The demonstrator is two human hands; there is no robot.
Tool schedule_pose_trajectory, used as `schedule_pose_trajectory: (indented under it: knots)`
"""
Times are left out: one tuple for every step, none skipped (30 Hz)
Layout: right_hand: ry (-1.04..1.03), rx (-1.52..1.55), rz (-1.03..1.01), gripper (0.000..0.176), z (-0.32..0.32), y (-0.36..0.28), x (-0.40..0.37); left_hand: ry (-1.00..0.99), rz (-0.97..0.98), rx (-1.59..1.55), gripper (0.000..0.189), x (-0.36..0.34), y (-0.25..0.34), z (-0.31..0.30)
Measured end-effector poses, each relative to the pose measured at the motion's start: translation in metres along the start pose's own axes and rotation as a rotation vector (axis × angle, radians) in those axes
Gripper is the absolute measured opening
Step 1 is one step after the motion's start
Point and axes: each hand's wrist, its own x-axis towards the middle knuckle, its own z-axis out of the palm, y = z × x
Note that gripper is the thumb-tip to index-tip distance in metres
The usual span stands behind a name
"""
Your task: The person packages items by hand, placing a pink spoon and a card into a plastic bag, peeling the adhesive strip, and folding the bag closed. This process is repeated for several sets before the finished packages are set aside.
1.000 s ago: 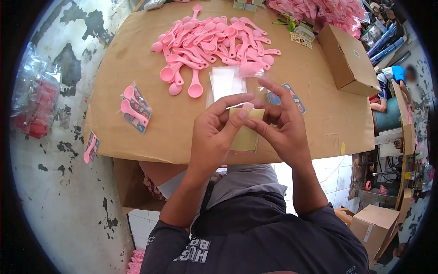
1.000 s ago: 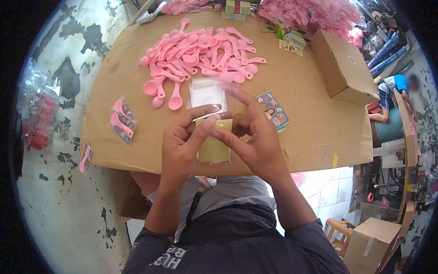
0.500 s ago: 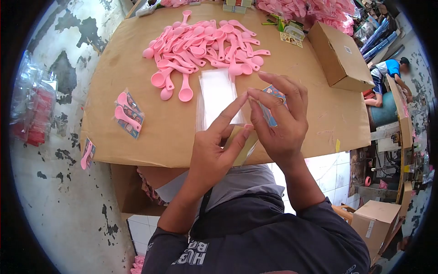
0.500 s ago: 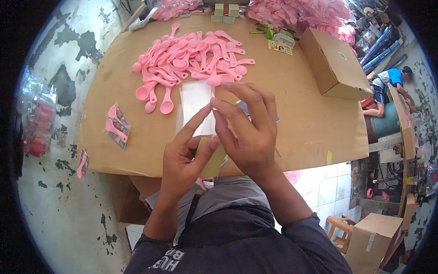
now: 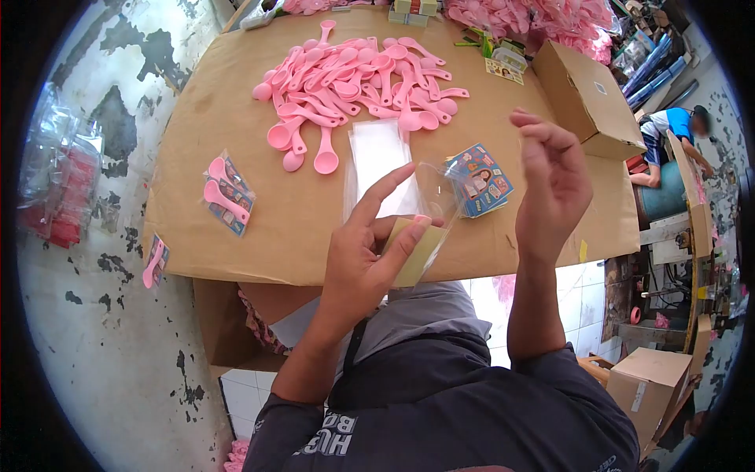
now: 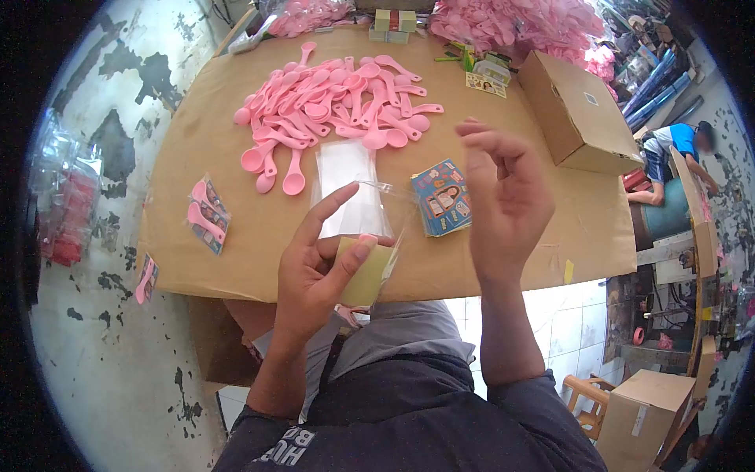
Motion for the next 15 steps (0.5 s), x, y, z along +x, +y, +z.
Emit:
schedule_pose_trajectory:
  knots:
    - [0.001, 0.0, -0.001, 0.02, 0.001, -0.004, -0.001, 0.036, 0.052, -0.023, 0.06, 0.002, -0.002, 0.001]
    - [-0.165, -0.259, -0.186, 0.022, 0.004, -0.01, -0.004, 0.034, 0.052, -0.024, 0.06, 0.002, -0.001, 0.001]
    - [-0.331, -0.519, -0.37, 0.023, 0.006, -0.014, -0.007, 0.023, 0.037, -0.003, 0.06, 0.003, 0.0, 0.0]
    - [-0.328, -0.522, -0.367, 0.023, 0.011, -0.015, -0.01, 0.012, 0.021, 0.018, 0.059, 0.003, 0.0, -0.001]
    - [-0.355, -0.586, -0.411, 0.024, 0.017, -0.016, -0.013, 0.008, 0.018, 0.019, 0.059, 0.003, 0.001, 0.0]
    - [-0.382, -0.649, -0.454, 0.025, 0.021, -0.016, -0.015, 0.009, 0.026, 0.014, 0.059, 0.003, 0.001, 0.001]
    - [-0.381, -0.649, -0.451, 0.025, 0.023, -0.013, -0.016, 0.011, 0.034, 0.009, 0.059, 0.003, 0.001, 0.002]
    - [-0.354, -0.652, -0.488, 0.027, 0.025, -0.008, -0.016, 0.012, 0.032, 0.01, 0.059, 0.003, -0.001, 0.002]
    - [-0.328, -0.654, -0.525, 0.029, 0.026, -0.003, -0.016, 0.011, 0.043, 0.02, 0.059, 0.003, -0.003, 0.002]
    - [-0.33, -0.651, -0.523, 0.029, 0.027, 0.0, -0.017, 0.011, 0.054, 0.029, 0.059, 0.003, -0.004, 0.002]
    - [-0.317, -0.636, -0.528, 0.028, 0.028, 0.003, -0.018, 0.013, 0.051, 0.029, 0.059, 0.003, -0.004, 0.001]
    - [-0.304, -0.622, -0.534, 0.027, 0.028, 0.005, -0.018, -0.003, 0.048, 0.043, 0.059, 0.003, -0.003, 0.001]
    - [-0.305, -0.624, -0.532, 0.027, 0.028, 0.005, -0.018, -0.021, 0.046, 0.057, 0.06, 0.003, -0.003, 0.001]
    - [-0.3, -0.619, -0.527, 0.026, 0.027, 0.006, -0.019, -0.023, 0.044, 0.055, 0.06, 0.004, -0.003, 0.001]
    - [-0.296, -0.615, -0.522, 0.025, 0.026, 0.006, -0.019, -0.028, 0.049, 0.071, 0.06, 0.004, -0.003, 0.002]
